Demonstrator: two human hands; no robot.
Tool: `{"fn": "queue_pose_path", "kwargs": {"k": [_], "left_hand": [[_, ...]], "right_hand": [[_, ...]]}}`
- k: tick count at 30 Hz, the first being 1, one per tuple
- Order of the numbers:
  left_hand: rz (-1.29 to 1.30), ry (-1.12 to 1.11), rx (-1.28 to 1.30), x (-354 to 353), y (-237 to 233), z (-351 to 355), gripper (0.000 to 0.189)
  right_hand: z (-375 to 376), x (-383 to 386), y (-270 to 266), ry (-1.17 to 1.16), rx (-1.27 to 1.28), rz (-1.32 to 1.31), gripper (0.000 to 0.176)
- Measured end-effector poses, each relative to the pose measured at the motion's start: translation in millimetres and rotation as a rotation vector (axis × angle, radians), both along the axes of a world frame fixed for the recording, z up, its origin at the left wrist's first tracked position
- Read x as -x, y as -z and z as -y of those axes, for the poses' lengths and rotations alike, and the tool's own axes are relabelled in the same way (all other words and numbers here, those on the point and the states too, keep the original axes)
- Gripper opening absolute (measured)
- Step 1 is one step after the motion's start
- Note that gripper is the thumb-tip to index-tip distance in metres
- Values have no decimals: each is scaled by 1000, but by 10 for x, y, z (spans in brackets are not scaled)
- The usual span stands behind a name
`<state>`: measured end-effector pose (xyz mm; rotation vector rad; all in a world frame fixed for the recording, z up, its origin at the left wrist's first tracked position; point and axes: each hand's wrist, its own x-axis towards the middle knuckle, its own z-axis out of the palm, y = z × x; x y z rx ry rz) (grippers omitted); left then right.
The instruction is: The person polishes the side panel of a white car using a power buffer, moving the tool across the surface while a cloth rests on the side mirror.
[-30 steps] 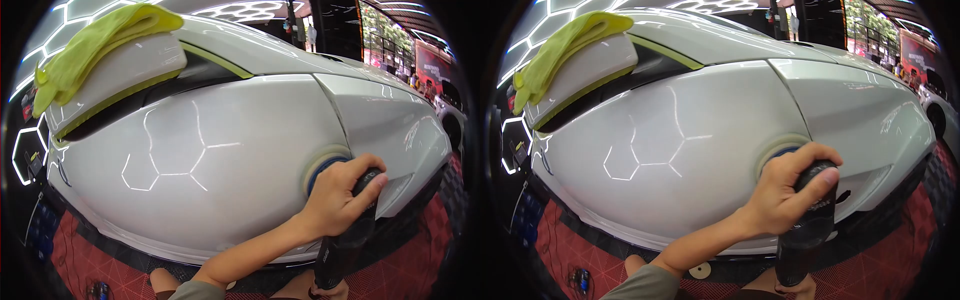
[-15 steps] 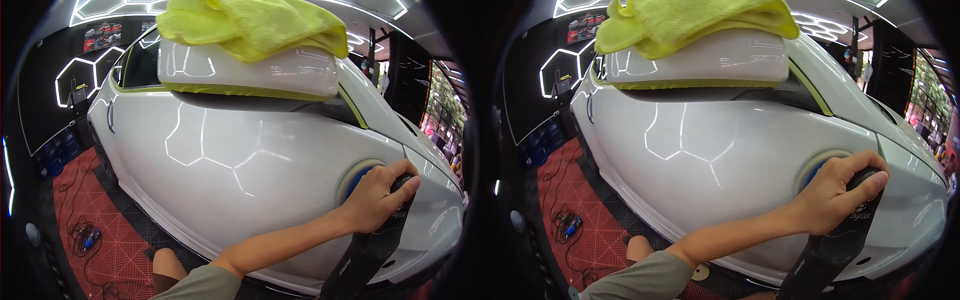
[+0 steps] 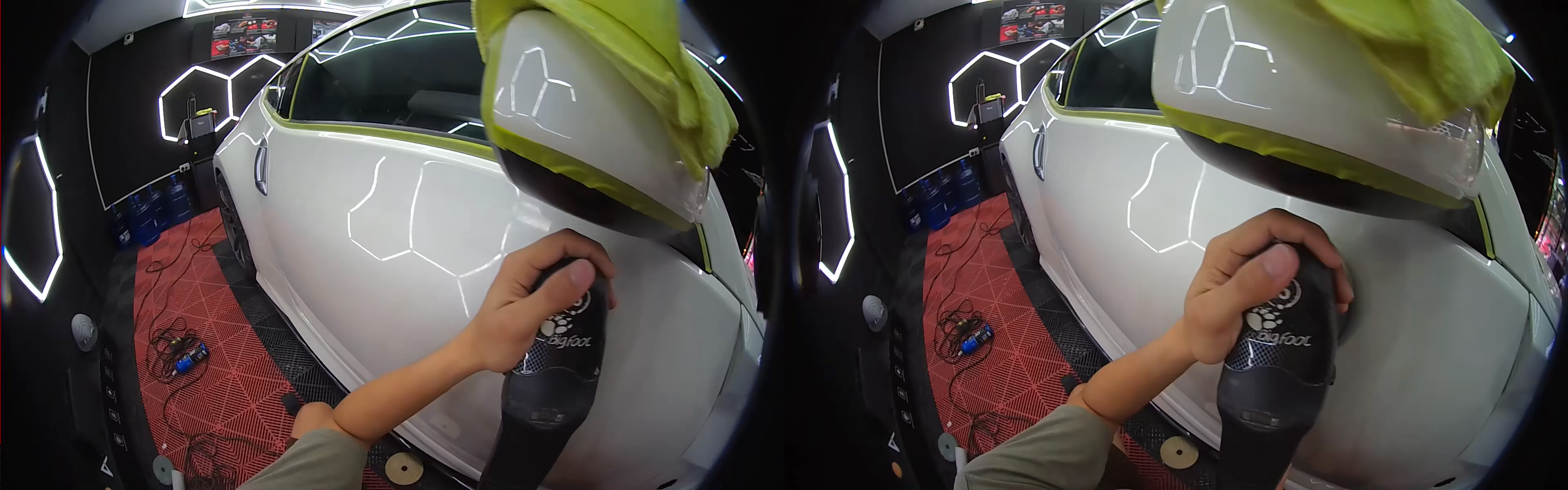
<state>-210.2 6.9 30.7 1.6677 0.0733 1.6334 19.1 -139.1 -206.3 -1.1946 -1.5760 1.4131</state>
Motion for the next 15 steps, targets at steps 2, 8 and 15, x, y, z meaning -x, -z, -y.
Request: {"fn": "queue_pose_path", "kwargs": {"k": [2, 8, 15], "left_hand": [[23, 3, -15, 320, 39, -59, 35], [87, -37, -18, 1217, 50, -198, 39], [126, -44, -81, 2158, -16, -463, 41]], "right_hand": [[-102, 340, -154, 6, -90, 111, 79], [-349, 1230, -134, 30, -448, 315, 121], [-663, 2162, -342, -63, -226, 211, 125]]}}
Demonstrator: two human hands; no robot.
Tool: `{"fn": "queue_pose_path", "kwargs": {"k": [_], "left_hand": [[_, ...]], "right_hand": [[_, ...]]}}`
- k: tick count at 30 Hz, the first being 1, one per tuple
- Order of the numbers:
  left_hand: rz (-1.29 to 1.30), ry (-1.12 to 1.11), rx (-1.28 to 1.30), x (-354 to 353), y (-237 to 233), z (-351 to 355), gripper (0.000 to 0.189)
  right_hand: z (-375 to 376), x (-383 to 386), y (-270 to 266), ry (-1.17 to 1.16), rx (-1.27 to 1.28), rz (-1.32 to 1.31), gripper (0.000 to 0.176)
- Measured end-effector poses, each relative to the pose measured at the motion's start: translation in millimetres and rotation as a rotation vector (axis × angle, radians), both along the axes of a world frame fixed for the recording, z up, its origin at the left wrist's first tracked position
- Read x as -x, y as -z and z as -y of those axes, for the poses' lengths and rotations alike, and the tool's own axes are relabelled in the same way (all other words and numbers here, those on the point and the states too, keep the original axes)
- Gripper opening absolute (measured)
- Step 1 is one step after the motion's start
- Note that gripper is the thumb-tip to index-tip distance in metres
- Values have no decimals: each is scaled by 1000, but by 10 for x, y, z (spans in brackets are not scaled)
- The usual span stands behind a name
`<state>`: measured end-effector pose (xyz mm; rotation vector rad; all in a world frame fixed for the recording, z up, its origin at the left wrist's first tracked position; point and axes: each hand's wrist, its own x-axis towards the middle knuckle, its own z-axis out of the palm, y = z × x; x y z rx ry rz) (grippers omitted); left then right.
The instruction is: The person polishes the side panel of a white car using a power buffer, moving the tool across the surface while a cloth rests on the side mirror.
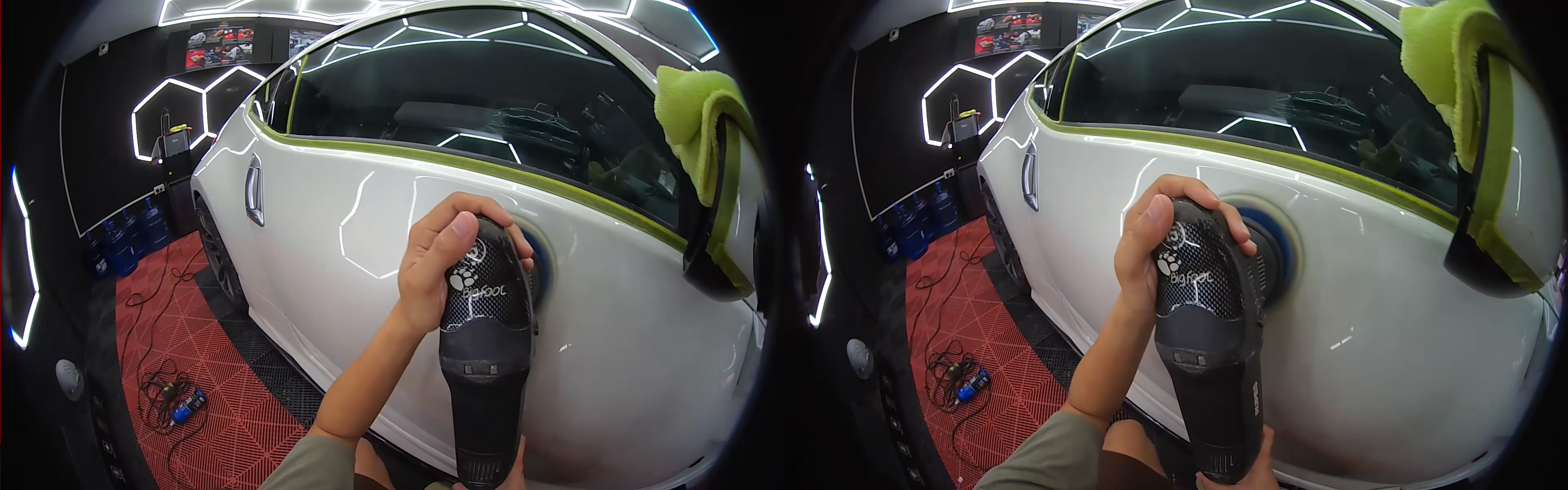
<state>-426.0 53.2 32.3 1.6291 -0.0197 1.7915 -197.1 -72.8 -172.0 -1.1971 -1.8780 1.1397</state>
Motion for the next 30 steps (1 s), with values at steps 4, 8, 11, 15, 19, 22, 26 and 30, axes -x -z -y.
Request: {"fn": "queue_pose_path", "kwargs": {"k": [4, 8, 11, 15, 19, 22, 26, 30], "left_hand": [[93, 95, -7, 433, -1, -122, 36], [126, 122, -45, 778, 20, -223, 38], [42, 141, -109, 1095, 71, -329, 40], [81, 167, -83, 1357, 66, -347, 39], [81, 186, -62, 1641, 53, -390, 39], [77, 156, -60, 1891, 71, -446, 39], [128, 116, -29, 2179, 59, -526, 39], [86, 127, -44, 2291, -79, -620, 40]], "right_hand": [[-102, 441, -109, 47, 48, 117, 124], [-232, 813, -292, -37, 44, 41, 119], [-441, 1096, -187, -164, -187, -399, 84], [-543, 1302, -212, -251, -202, -249, 98], [-589, 1564, -286, -272, -51, -271, 97], [-613, 1778, -295, -285, -48, -278, 96], [-638, 2016, -421, -306, -15, -309, 94], [-672, 2051, -647, -311, 32, -295, 96]]}}
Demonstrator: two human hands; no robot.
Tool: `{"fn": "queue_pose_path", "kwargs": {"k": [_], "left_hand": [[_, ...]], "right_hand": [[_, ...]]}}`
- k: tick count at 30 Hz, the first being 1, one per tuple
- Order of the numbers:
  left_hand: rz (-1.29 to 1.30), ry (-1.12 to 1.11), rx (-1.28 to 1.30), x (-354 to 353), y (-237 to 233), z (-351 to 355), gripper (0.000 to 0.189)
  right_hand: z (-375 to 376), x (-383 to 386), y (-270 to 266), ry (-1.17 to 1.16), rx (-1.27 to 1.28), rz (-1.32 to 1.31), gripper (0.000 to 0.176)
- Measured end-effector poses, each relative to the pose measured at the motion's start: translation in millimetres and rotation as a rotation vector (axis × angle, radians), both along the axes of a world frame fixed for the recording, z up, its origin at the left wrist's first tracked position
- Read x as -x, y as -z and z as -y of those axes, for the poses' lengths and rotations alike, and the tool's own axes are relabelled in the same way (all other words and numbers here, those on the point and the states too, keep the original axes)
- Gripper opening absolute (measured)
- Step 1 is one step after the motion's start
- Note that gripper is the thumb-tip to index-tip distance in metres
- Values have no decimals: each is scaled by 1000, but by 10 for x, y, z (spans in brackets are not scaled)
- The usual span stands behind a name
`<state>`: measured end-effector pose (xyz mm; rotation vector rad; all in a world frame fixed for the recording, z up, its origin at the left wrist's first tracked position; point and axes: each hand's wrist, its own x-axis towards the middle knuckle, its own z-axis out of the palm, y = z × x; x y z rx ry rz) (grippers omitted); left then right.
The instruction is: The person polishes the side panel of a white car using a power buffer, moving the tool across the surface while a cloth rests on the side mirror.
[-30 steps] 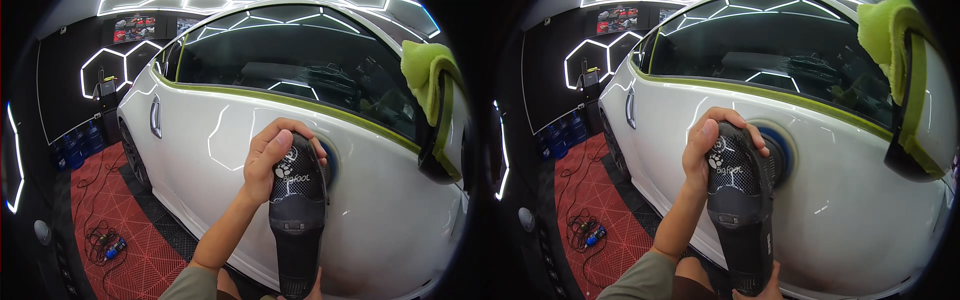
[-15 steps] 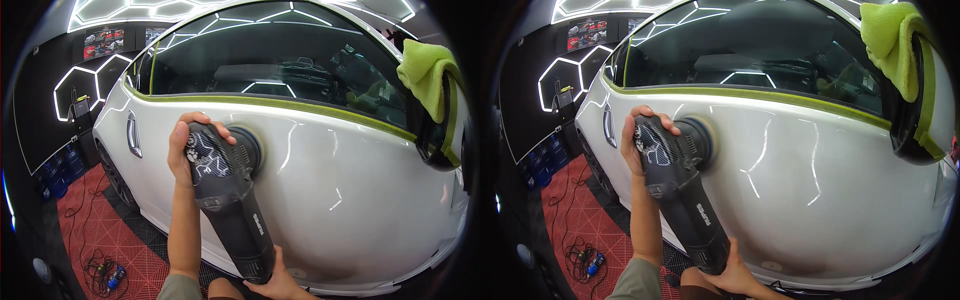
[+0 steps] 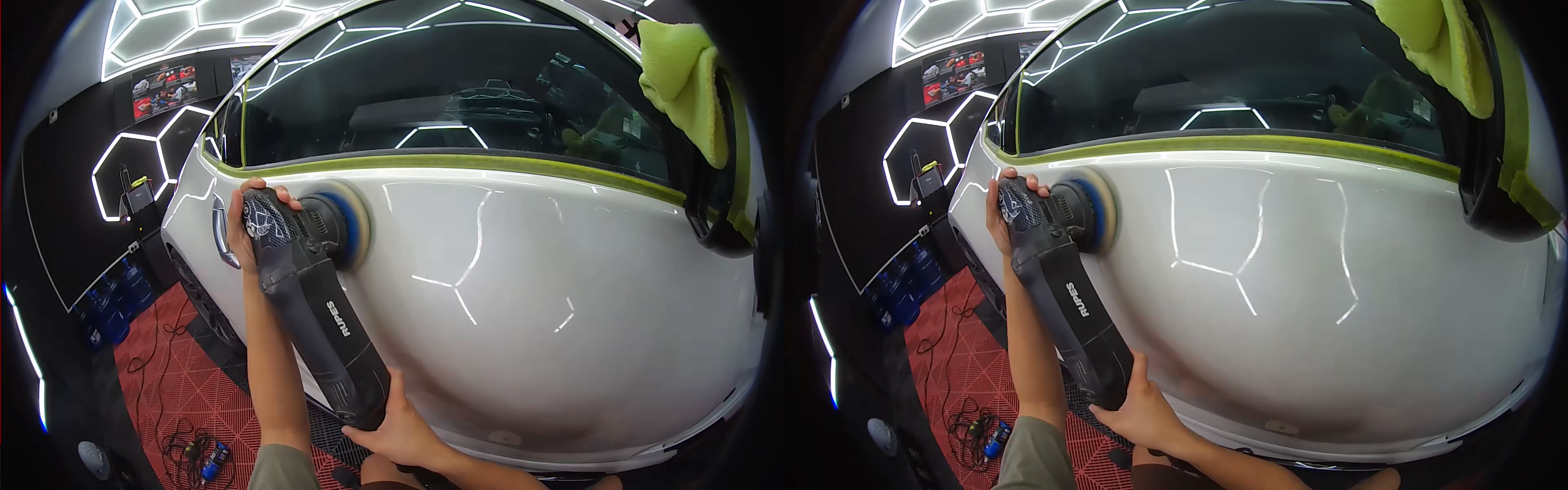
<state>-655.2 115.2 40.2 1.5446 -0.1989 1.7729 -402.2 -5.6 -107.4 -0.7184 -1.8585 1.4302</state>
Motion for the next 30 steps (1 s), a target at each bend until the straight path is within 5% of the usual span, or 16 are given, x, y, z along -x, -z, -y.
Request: {"fn": "queue_pose_path", "kwargs": {"k": [12, 15, 17, 21, 27, 30], "left_hand": [[-68, 87, -27, -1307, -342, 59, 41], [-72, 116, -11, -1756, -411, 124, 40], [-83, 116, 8, -2053, -440, 185, 39], [-104, 75, 30, -2618, -471, 288, 38], [-12, 247, 47, -3227, -537, 489, 37], [-2, 162, 17, -3429, -583, 533, 37]], "right_hand": [[117, -1004, -45, 124, -189, -19, 95], [233, -1358, -16, 96, -81, -84, 97], [358, -1593, 50, 213, -11, 105, 118], [440, -2101, 169, 227, -189, -14, 118], [548, -2588, 97, 216, -21, 31, 119], [570, -2751, 225, 250, -43, -45, 119]]}}
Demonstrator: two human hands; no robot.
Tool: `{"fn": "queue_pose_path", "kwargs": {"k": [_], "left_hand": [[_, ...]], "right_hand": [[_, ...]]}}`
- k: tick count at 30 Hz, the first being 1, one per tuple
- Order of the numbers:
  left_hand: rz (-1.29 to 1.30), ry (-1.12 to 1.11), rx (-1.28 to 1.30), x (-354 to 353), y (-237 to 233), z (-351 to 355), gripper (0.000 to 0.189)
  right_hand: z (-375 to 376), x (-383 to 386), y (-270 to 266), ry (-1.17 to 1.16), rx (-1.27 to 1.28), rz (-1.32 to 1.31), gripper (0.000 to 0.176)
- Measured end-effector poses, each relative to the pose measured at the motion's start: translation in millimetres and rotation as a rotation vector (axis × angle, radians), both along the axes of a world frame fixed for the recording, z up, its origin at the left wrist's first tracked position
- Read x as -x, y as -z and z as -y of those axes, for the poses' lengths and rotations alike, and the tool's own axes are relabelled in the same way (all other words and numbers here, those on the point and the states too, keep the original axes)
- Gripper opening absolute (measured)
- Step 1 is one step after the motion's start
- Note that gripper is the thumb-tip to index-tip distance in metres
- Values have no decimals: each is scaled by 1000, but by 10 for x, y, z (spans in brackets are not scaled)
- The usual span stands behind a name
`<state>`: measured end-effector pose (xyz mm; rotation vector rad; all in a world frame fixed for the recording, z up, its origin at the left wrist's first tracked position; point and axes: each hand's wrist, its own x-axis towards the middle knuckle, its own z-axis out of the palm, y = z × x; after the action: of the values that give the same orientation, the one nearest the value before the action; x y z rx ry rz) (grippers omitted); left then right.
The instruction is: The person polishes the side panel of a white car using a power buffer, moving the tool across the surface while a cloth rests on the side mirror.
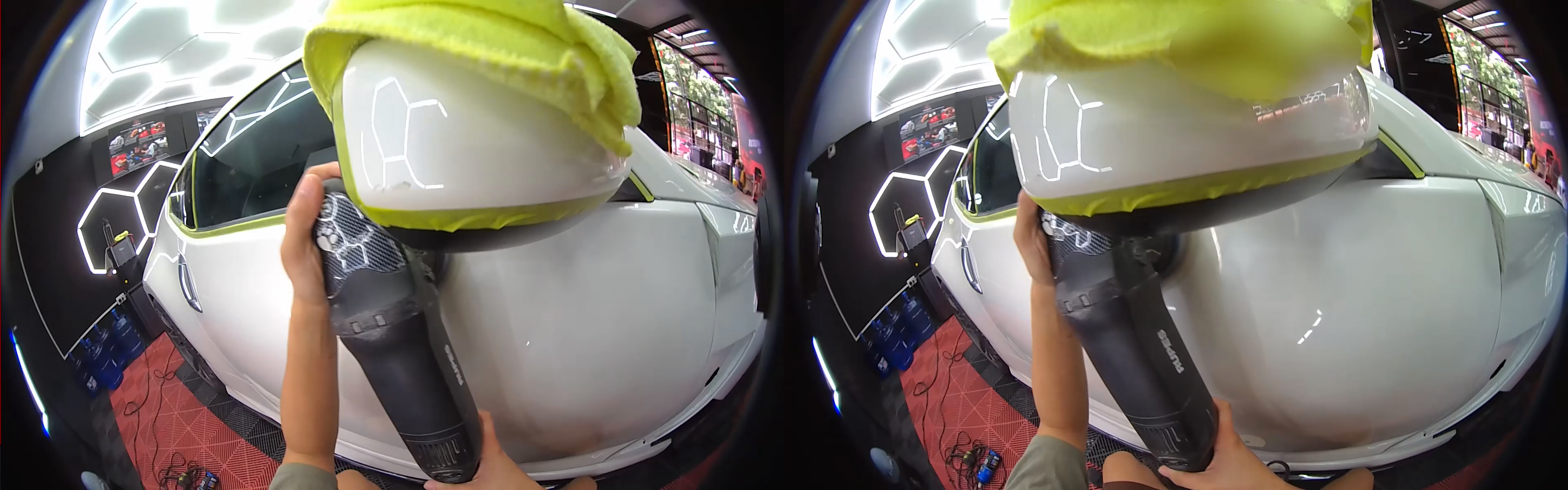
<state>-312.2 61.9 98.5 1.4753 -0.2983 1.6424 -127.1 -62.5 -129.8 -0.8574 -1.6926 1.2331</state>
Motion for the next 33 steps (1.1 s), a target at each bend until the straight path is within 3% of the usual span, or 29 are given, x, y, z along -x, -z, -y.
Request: {"fn": "queue_pose_path", "kwargs": {"k": [3, 8, 11, 14, 17, 22, 28, 33], "left_hand": [[-24, -168, -40, -112, 13, 12, 36], [-93, -391, -105, -229, 56, -20, 36], [-131, -443, -122, -208, 69, -15, 36], [-86, -364, 4, -151, 51, 70, 35], [-96, -255, 44, 153, 64, -9, 37], [-87, -89, 7, 995, 141, -224, 37], [28, -244, 24, 2149, 283, -336, 38], [114, -304, 57, 2683, 470, -372, 37]], "right_hand": [[8, -133, -54, 63, 9, 102, 116], [-176, -276, 202, 17, -226, -22, 100], [152, -301, 26, 166, -138, 174, 113], [168, -211, -75, 126, -17, 122, 109], [107, -11, -243, 69, 108, 131, 111], [-306, 594, -130, -161, -17, -33, 99], [-509, 1481, -329, -213, -105, -9, 91], [-565, 1731, -540, -314, 34, 90, 90]]}}
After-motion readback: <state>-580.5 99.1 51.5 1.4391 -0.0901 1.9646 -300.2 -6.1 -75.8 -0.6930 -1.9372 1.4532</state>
